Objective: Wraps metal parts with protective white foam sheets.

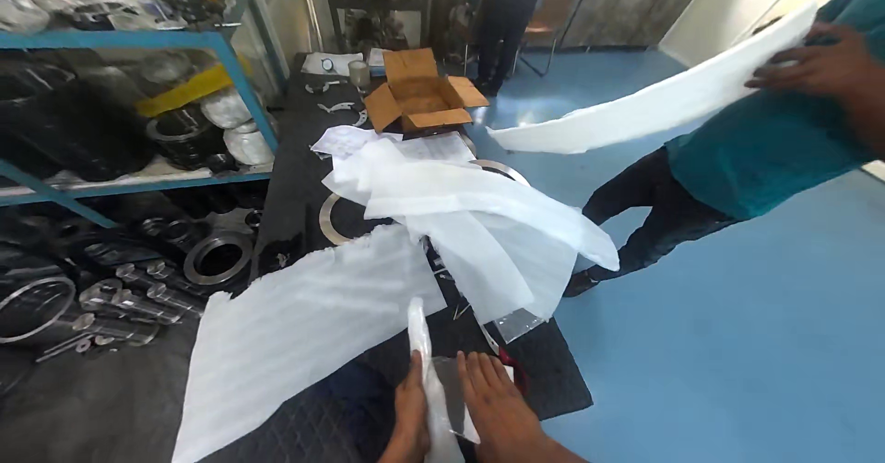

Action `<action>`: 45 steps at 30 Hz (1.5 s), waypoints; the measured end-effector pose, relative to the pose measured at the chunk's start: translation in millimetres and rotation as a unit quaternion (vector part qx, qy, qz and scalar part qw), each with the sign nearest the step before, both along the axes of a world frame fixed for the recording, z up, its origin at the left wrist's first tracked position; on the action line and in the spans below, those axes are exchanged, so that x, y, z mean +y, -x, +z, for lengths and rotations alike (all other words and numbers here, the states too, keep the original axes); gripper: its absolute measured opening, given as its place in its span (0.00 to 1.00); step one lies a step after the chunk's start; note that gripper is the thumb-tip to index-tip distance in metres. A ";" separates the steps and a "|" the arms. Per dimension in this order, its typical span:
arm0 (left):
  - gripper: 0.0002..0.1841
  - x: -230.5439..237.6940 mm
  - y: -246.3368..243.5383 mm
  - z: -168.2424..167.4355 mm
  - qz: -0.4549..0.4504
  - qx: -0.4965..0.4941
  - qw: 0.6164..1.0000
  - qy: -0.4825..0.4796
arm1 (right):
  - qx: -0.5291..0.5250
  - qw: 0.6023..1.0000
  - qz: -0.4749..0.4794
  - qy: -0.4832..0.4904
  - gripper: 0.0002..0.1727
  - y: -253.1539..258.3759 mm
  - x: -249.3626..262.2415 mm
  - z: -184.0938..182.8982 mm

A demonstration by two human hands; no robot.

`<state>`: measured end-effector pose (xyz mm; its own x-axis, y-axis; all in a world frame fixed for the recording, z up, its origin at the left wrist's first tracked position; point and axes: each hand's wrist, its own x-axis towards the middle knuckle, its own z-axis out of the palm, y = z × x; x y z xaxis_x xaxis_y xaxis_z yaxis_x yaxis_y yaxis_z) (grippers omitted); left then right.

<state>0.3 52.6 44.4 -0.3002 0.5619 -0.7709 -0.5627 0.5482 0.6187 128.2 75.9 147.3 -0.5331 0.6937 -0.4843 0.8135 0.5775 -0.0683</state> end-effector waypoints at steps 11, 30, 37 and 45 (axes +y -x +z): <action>0.38 0.4 14.0 36.3 -0.037 -0.298 0.939 -0.169 | 0.020 0.998 -0.001 -0.061 0.28 -2.8 -11.4 -38.9; 0.31 -13.5 -5.4 20.2 -0.097 0.078 0.990 -0.072 | -0.059 0.995 -0.008 0.082 0.32 23.8 -11.9 -22.4; 0.27 -13.0 4.5 -8.5 -0.159 0.062 0.985 -0.040 | -0.062 0.995 0.016 0.077 0.46 32.7 -21.0 -15.4; 0.28 4.2 36.1 27.8 -0.056 -0.067 0.991 -0.098 | 0.026 0.998 0.000 0.055 0.73 -9.5 -10.2 -19.1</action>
